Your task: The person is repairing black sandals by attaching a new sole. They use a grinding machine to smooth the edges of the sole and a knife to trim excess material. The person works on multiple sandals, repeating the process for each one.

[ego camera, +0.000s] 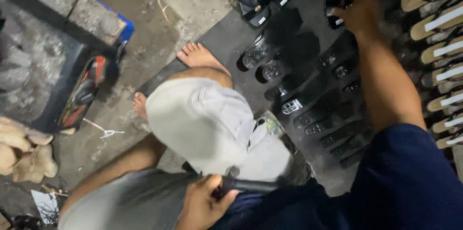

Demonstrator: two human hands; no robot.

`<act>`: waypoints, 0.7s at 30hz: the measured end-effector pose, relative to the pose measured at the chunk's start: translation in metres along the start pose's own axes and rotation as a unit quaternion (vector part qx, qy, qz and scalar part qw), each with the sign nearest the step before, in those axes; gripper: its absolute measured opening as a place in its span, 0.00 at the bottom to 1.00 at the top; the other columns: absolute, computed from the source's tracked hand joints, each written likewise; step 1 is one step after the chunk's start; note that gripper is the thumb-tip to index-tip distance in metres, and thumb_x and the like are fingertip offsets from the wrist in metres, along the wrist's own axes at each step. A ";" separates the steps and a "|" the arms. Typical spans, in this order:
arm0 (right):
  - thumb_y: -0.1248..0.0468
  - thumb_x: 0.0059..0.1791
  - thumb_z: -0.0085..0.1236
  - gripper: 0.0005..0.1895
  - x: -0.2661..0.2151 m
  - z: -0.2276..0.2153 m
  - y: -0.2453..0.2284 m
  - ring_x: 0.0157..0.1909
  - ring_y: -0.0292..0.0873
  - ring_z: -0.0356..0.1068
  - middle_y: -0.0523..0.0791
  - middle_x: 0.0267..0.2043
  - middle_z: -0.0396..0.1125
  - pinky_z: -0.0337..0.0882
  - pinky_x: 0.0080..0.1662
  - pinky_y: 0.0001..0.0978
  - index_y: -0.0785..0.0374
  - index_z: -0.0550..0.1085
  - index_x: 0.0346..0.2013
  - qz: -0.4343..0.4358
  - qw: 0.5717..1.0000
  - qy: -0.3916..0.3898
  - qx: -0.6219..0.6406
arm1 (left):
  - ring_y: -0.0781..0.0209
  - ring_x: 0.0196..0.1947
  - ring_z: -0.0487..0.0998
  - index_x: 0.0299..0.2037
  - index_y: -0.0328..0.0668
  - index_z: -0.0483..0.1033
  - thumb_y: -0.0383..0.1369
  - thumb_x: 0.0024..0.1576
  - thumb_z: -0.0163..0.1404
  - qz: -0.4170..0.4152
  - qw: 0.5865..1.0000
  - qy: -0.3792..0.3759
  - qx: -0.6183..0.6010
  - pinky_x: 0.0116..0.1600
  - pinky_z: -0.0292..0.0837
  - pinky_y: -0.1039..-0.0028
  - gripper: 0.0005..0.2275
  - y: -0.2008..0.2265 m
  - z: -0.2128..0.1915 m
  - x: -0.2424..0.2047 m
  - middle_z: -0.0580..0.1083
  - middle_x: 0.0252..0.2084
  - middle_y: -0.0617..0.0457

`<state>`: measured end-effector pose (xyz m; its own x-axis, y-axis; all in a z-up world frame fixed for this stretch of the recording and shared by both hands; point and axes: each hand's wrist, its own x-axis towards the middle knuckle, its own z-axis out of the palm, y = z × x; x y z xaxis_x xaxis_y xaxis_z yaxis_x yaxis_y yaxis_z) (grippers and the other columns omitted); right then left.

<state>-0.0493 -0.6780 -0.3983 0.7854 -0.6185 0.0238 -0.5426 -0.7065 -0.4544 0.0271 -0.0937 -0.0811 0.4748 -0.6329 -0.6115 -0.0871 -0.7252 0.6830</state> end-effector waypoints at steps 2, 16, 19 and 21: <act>0.58 0.40 0.84 0.29 0.021 0.010 0.019 0.40 0.54 0.75 0.56 0.40 0.74 0.74 0.42 0.44 0.70 0.77 0.45 0.028 0.998 -0.049 -0.030 | 0.53 0.14 0.77 0.27 0.40 0.76 0.36 0.42 0.69 -0.075 0.995 -0.063 -0.026 0.24 0.70 0.65 0.14 -0.006 -0.002 0.012 0.73 0.20 0.45; 0.59 0.39 0.80 0.29 0.104 0.074 0.043 0.50 0.57 0.75 0.57 0.51 0.74 0.74 0.50 0.46 0.69 0.79 0.49 0.003 0.997 -0.047 -0.062 | 0.39 0.52 0.80 0.39 0.44 0.86 0.40 0.42 0.66 0.182 0.983 -0.020 0.012 0.61 0.64 0.51 0.16 -0.056 0.022 0.026 0.81 0.46 0.43; 0.62 0.45 0.76 0.27 0.120 0.087 0.046 0.57 0.53 0.74 0.50 0.57 0.75 0.73 0.56 0.44 0.63 0.78 0.56 0.048 0.996 -0.073 0.001 | 0.41 0.52 0.81 0.40 0.43 0.86 0.40 0.44 0.67 0.147 0.988 -0.033 -0.016 0.60 0.69 0.55 0.16 -0.061 0.022 0.024 0.82 0.47 0.42; 0.65 0.43 0.76 0.31 0.123 0.088 0.047 0.57 0.56 0.73 0.52 0.58 0.73 0.72 0.55 0.44 0.67 0.75 0.59 0.010 0.998 -0.053 0.020 | 0.42 0.52 0.82 0.39 0.45 0.86 0.38 0.42 0.66 0.144 0.989 -0.022 -0.021 0.60 0.71 0.58 0.15 -0.057 0.021 0.023 0.82 0.47 0.44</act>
<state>0.0480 -0.7567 -0.4950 0.8026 -0.5911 -0.0799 -0.5484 -0.6786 -0.4886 0.0244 -0.0726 -0.1424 0.3963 -0.8238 -0.4055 -0.1767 -0.5018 0.8468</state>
